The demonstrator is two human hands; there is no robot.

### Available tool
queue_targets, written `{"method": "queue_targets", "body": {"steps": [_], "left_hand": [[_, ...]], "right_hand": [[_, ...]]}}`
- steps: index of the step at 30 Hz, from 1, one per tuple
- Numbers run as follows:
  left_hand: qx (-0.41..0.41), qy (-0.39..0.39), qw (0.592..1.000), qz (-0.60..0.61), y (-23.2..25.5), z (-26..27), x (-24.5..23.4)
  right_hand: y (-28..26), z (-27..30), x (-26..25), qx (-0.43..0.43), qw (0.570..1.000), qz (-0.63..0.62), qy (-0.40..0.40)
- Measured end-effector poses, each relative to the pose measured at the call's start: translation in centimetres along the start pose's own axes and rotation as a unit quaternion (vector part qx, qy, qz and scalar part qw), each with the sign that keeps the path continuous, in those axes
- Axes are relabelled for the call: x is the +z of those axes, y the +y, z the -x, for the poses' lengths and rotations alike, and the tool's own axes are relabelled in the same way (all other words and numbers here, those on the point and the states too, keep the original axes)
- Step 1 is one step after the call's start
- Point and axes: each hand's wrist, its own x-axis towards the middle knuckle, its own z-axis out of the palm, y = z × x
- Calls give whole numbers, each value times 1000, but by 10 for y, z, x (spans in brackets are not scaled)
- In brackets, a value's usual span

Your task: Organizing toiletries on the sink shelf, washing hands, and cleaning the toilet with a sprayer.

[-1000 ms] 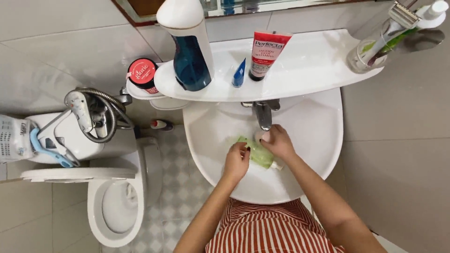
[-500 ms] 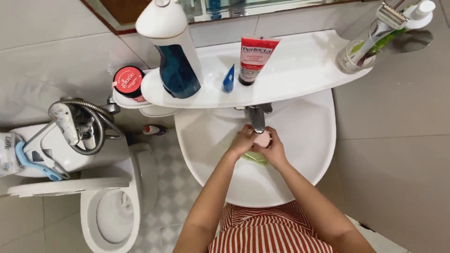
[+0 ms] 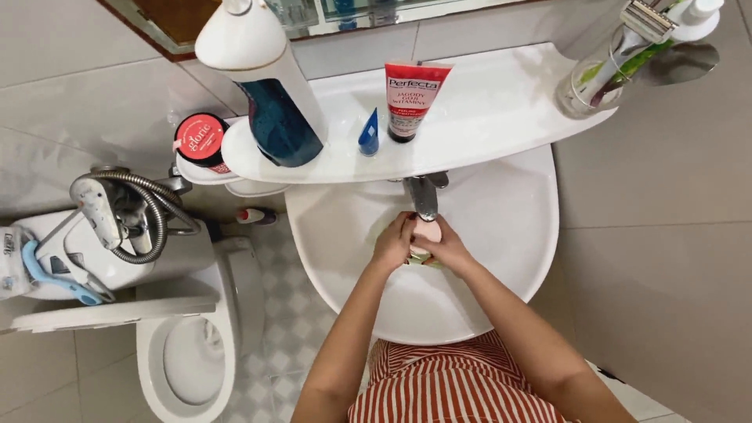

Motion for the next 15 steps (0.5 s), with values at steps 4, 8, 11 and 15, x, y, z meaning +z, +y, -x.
{"method": "queue_targets", "body": {"steps": [4,8,11,15], "left_hand": [[-32,-28,998,46,127,102,-44],[-67,-4,963,260,78,56,-9],[-134,25,926,351,72,45,5],[-140,134,926,324,43,23,33]], "right_hand": [[53,-49,-16,-44,998,-54,-8],[46,-25,-15,-107,993,-36,14],[41,2,-7,-249,967,43,32],[34,6,-15,-274,957,90,6]]}}
